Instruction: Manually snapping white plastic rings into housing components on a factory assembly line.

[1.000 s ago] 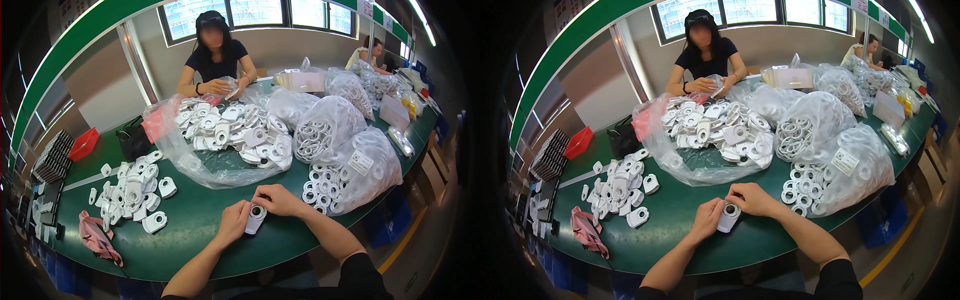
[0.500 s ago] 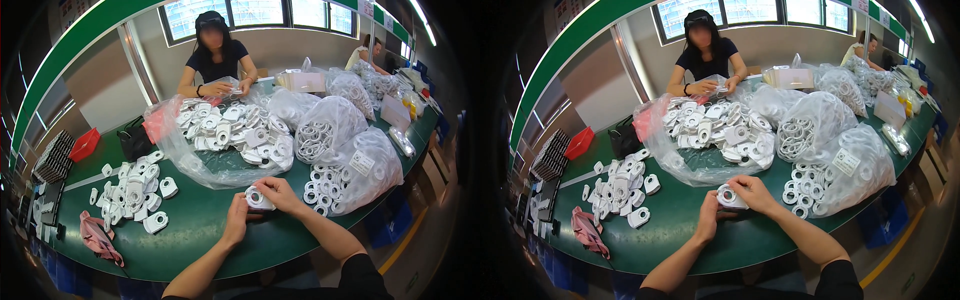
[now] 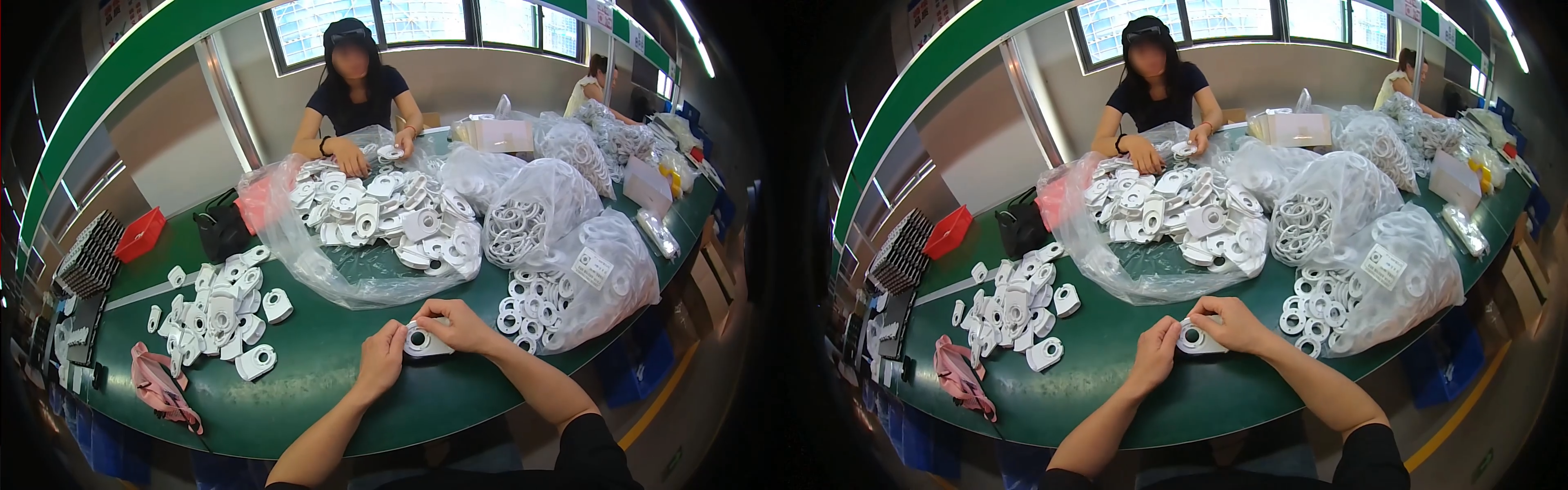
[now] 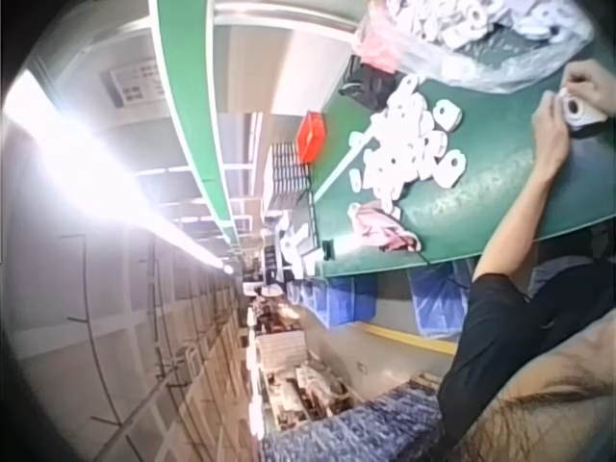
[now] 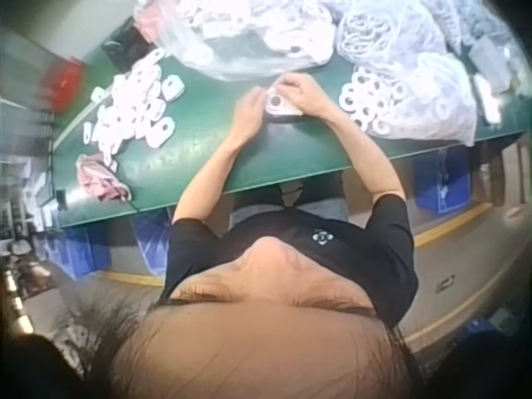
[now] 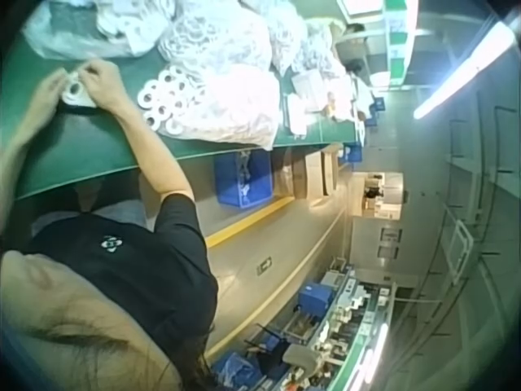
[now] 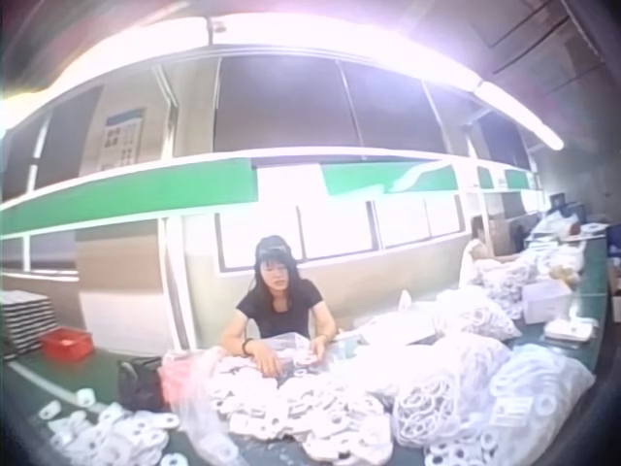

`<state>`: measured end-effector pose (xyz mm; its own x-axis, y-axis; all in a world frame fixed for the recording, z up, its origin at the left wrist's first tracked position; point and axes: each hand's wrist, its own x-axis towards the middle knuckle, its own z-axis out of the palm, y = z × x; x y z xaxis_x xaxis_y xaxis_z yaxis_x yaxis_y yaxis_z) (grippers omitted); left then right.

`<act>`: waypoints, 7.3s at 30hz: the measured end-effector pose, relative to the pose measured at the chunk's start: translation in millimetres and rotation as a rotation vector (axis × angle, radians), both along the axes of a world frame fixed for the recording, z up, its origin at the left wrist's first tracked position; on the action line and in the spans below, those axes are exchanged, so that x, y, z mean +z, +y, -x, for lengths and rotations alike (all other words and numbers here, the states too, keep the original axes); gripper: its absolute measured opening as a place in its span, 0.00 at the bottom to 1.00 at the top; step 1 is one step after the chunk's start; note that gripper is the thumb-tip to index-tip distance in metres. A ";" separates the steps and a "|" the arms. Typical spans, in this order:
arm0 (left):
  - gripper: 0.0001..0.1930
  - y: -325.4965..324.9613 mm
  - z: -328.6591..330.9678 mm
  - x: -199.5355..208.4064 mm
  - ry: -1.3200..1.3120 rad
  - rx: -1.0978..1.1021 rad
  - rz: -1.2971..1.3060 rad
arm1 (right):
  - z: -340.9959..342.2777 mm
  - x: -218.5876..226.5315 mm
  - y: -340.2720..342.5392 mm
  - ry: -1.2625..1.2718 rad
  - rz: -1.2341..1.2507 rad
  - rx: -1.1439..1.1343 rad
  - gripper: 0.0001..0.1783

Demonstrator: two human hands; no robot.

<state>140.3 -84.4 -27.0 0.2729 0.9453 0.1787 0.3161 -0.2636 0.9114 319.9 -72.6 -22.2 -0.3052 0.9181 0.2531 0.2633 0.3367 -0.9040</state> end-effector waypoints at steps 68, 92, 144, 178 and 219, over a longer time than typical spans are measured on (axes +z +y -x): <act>0.21 128.2 -36.5 2.1 0.356 -0.041 -0.676 | -112.6 39.3 -12.3 -0.774 0.212 -0.293 0.13; 0.10 115.6 6.6 24.1 -0.267 0.372 -0.184 | -40.3 34.5 3.5 -0.096 -0.335 -0.378 0.10; 0.15 0.0 -2.8 5.1 -1.036 -0.089 0.832 | -101.8 -1.1 30.6 -0.983 -0.337 -0.911 0.16; 0.25 -0.6 -0.2 15.2 -0.693 -0.334 0.708 | -15.7 6.1 6.9 0.138 -0.461 -0.081 0.10; 0.12 -7.7 -3.9 12.8 -0.024 -0.146 -0.014 | -14.5 10.1 3.3 0.087 -0.014 0.084 0.06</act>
<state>144.2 -92.0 -14.2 0.4025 0.8933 0.2000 0.2521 -0.3182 0.9139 334.4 -69.3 -12.1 -0.3569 0.8866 0.2943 0.1545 0.3667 -0.9174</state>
